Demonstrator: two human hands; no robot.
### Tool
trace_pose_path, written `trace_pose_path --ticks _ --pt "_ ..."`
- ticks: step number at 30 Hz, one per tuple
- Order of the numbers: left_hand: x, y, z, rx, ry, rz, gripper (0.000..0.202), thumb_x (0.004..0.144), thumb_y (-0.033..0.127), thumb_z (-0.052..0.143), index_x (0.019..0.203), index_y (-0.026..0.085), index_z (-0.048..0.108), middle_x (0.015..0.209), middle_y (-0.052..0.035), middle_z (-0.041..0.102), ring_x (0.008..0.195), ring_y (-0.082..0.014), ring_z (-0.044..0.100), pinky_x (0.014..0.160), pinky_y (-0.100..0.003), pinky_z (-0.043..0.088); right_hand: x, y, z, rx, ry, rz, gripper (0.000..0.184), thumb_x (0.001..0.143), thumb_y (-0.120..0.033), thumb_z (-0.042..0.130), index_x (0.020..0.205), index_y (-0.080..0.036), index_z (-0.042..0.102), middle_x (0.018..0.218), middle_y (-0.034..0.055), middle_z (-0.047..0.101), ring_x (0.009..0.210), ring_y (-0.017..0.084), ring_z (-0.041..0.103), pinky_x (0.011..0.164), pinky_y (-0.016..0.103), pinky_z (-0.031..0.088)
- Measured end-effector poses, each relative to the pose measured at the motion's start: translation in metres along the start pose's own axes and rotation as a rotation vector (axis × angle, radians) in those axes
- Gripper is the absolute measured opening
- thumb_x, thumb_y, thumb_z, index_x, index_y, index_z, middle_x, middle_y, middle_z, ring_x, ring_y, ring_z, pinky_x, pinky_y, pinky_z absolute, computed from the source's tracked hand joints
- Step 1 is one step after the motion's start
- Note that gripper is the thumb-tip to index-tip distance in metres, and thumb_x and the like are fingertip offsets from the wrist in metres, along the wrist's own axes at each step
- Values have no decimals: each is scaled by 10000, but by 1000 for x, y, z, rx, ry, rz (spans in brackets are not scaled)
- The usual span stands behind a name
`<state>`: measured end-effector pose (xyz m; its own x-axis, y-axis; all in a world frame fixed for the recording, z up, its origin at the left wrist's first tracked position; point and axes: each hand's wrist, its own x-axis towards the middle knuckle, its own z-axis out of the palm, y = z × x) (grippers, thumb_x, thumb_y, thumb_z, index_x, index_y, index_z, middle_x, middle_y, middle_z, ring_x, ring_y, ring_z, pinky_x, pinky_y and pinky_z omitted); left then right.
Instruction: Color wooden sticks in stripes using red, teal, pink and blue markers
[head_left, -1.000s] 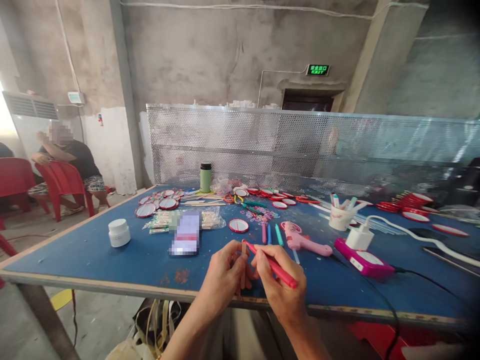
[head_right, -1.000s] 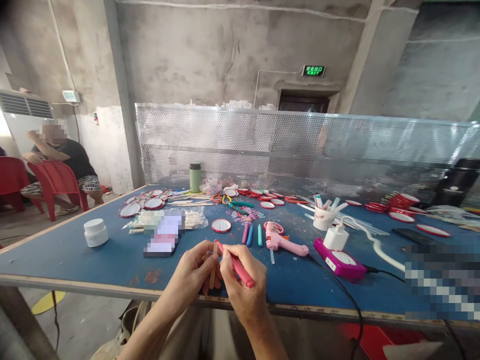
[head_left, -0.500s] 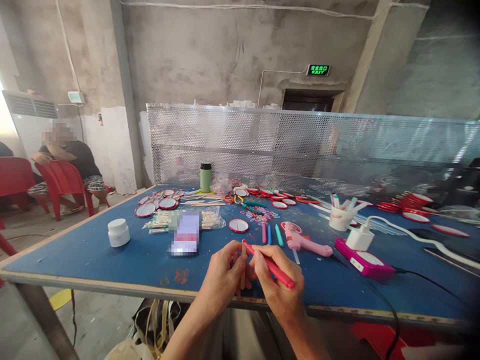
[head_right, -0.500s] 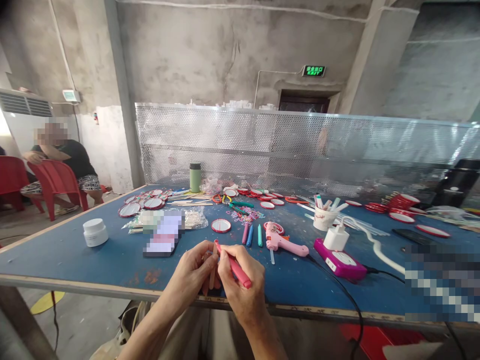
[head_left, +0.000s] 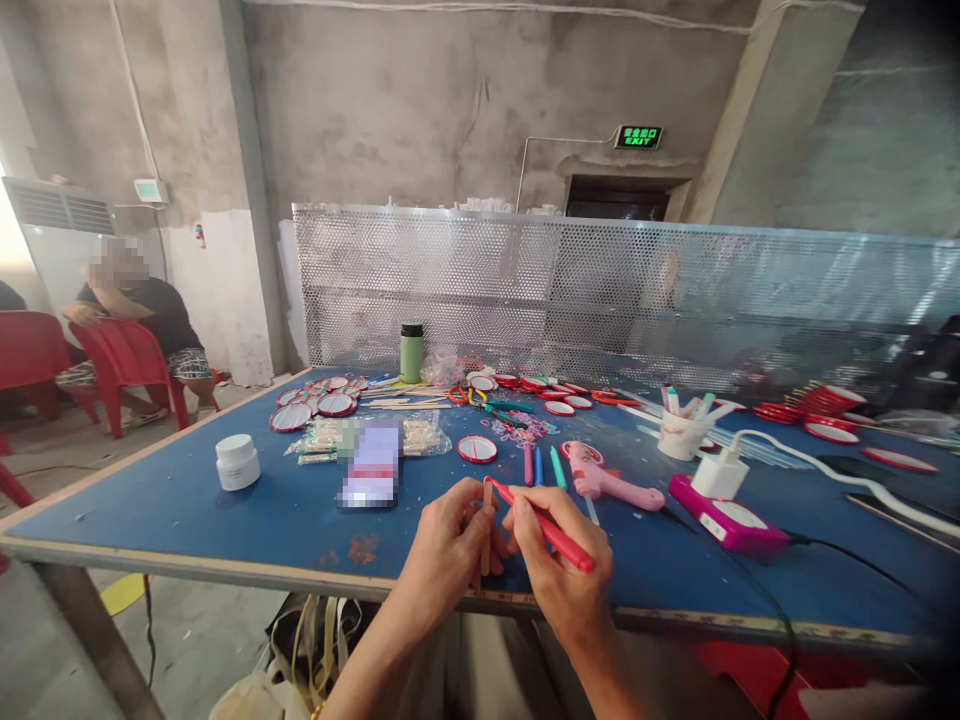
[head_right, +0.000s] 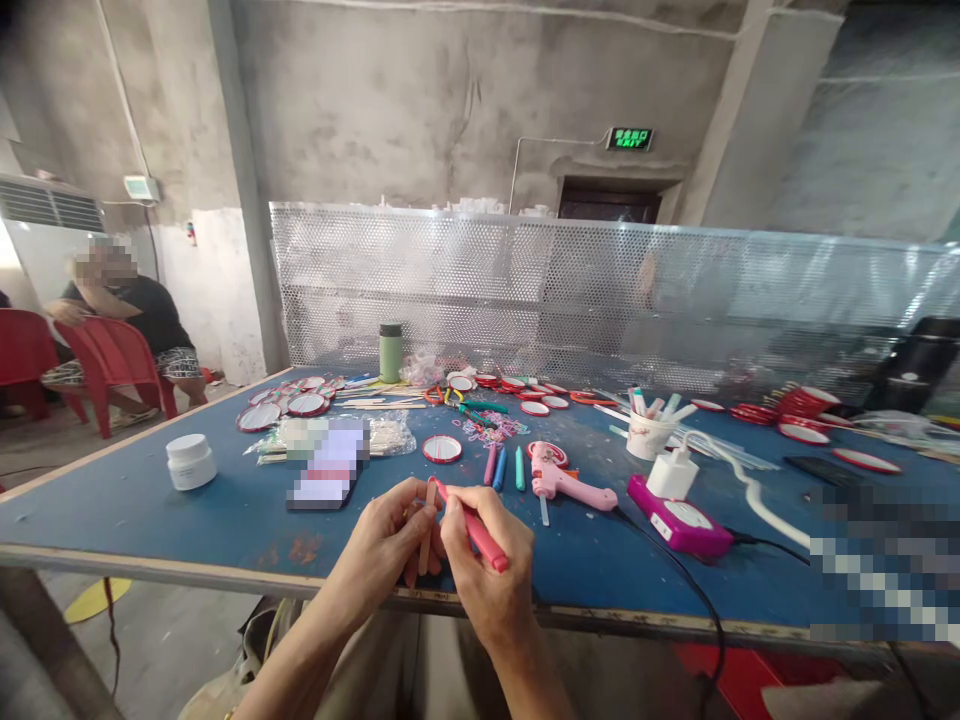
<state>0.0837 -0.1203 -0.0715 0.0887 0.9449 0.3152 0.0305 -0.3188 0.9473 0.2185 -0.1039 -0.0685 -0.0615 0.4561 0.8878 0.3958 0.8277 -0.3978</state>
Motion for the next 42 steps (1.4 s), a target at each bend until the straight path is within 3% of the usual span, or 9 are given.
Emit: trace_pose_path --ticks 42 --pt "0 1 1 -35 -5 -16 249 920 431 499 861 189 506 556 28 611 395 -84 498 366 -157 390 3 -5 0 -13 12 -76 131 932 -165 545 889 -177 669 721 12 720 608 120 691 602 195 538"
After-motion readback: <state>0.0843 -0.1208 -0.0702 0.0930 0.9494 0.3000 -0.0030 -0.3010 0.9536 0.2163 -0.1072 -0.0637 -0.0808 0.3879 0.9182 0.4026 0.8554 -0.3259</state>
